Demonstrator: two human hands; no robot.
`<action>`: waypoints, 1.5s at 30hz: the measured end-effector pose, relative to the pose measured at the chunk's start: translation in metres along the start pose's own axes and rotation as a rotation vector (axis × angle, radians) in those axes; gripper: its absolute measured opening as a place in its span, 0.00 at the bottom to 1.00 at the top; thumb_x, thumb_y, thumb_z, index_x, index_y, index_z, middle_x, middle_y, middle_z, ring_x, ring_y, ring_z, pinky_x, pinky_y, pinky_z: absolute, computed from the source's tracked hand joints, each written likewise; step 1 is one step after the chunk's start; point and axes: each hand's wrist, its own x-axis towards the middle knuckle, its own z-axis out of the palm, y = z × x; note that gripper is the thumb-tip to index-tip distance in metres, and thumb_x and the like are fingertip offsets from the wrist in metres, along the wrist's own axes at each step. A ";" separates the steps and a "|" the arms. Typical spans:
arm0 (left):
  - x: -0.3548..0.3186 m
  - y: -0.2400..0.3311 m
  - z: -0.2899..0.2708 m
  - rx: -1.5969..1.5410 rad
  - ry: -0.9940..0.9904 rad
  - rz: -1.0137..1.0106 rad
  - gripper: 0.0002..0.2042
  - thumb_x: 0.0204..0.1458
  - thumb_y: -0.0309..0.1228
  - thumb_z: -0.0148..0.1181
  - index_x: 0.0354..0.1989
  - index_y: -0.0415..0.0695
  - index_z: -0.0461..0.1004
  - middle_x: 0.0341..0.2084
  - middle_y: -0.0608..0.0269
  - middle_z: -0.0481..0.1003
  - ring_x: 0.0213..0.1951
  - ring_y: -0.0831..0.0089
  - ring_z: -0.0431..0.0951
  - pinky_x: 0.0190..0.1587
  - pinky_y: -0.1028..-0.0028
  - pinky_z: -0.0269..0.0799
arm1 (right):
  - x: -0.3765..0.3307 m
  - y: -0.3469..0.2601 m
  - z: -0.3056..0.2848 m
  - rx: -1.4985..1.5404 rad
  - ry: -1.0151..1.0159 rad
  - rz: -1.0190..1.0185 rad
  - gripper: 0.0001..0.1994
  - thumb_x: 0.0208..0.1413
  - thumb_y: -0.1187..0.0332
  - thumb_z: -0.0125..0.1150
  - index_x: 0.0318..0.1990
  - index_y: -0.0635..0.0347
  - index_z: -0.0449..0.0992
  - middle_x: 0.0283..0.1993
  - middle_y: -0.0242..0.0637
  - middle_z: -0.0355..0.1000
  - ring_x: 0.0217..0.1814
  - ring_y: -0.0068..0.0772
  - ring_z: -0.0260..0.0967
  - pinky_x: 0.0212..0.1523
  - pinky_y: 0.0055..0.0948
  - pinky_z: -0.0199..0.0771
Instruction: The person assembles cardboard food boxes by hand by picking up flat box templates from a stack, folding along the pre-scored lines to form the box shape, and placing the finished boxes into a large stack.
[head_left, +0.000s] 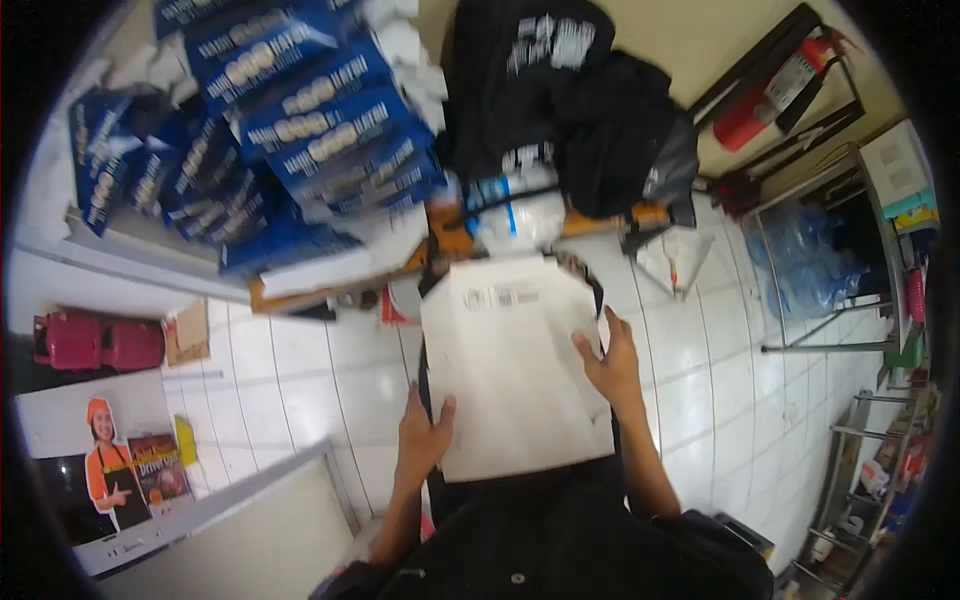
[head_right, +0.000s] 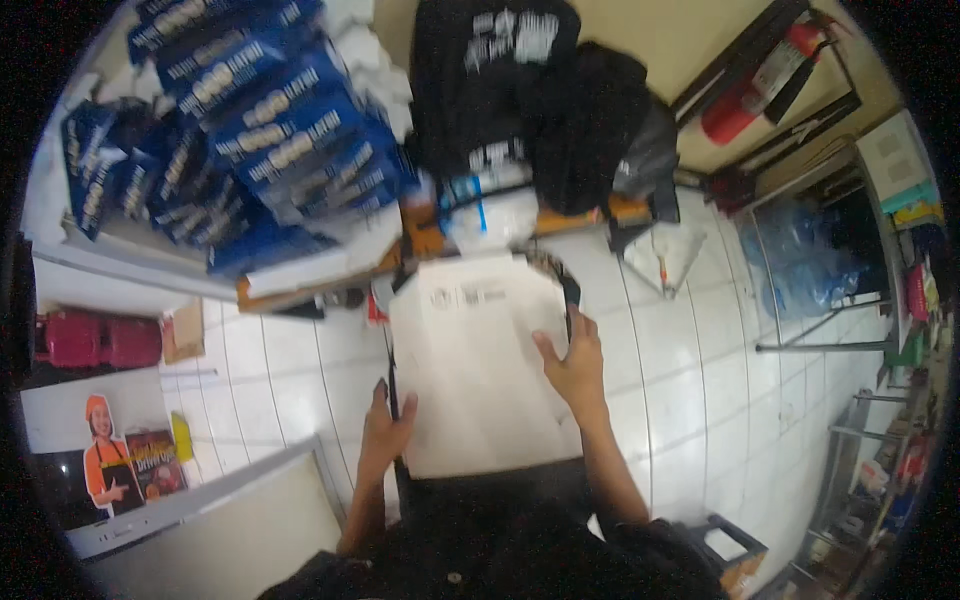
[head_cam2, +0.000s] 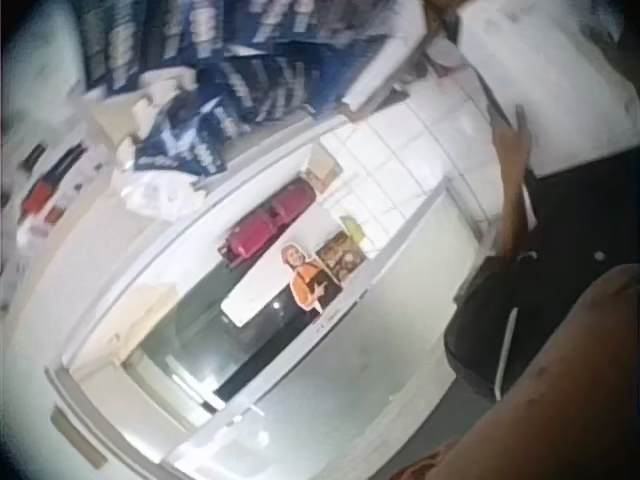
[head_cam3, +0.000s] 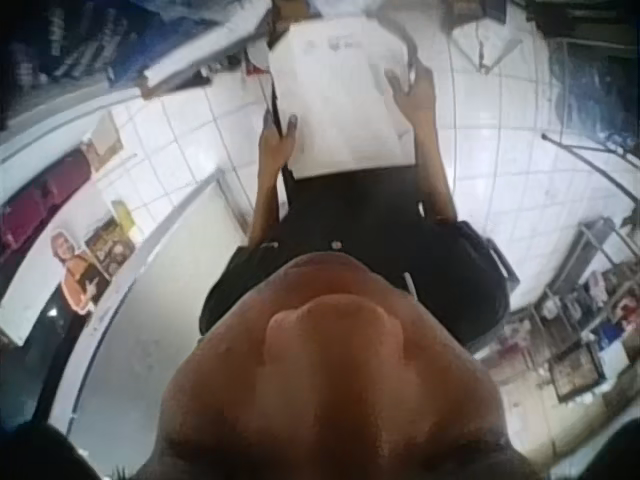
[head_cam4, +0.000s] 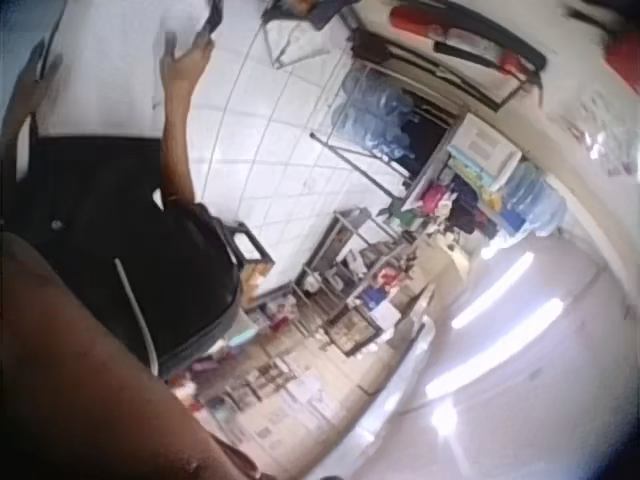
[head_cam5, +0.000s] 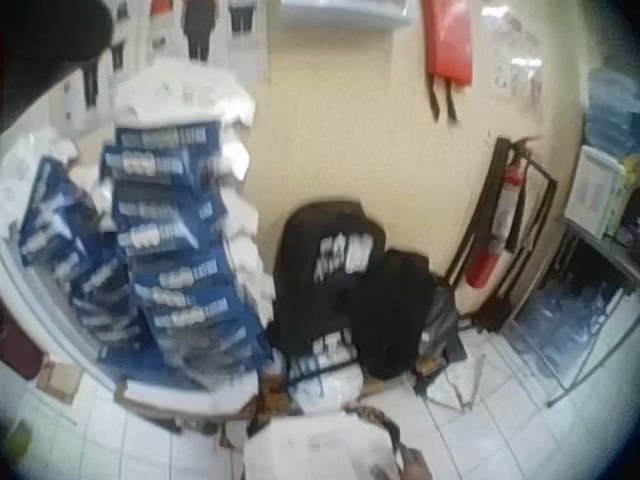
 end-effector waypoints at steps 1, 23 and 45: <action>-0.002 0.002 -0.001 -0.147 -0.096 0.003 0.41 0.61 0.44 0.63 0.68 0.20 0.54 0.62 0.21 0.65 0.64 0.33 0.68 0.65 0.53 0.66 | -0.027 0.002 0.004 -0.011 -0.071 0.052 0.31 0.59 0.60 0.71 0.64 0.72 0.69 0.58 0.64 0.71 0.62 0.63 0.70 0.61 0.48 0.73; -0.030 0.059 0.024 0.303 -0.138 0.410 0.36 0.65 0.39 0.56 0.70 0.21 0.52 0.68 0.19 0.55 0.70 0.30 0.57 0.71 0.43 0.51 | -0.078 -0.066 0.004 -0.117 -0.077 0.029 0.45 0.57 0.53 0.70 0.68 0.83 0.56 0.69 0.76 0.57 0.69 0.73 0.59 0.69 0.57 0.59; -0.031 0.034 0.071 0.653 -0.220 0.470 0.43 0.65 0.46 0.49 0.73 0.20 0.42 0.73 0.21 0.40 0.77 0.32 0.37 0.76 0.43 0.33 | 0.321 0.279 -0.053 -0.316 0.312 0.384 0.40 0.42 0.53 0.73 0.64 0.59 0.69 0.63 0.53 0.71 0.64 0.50 0.72 0.61 0.59 0.70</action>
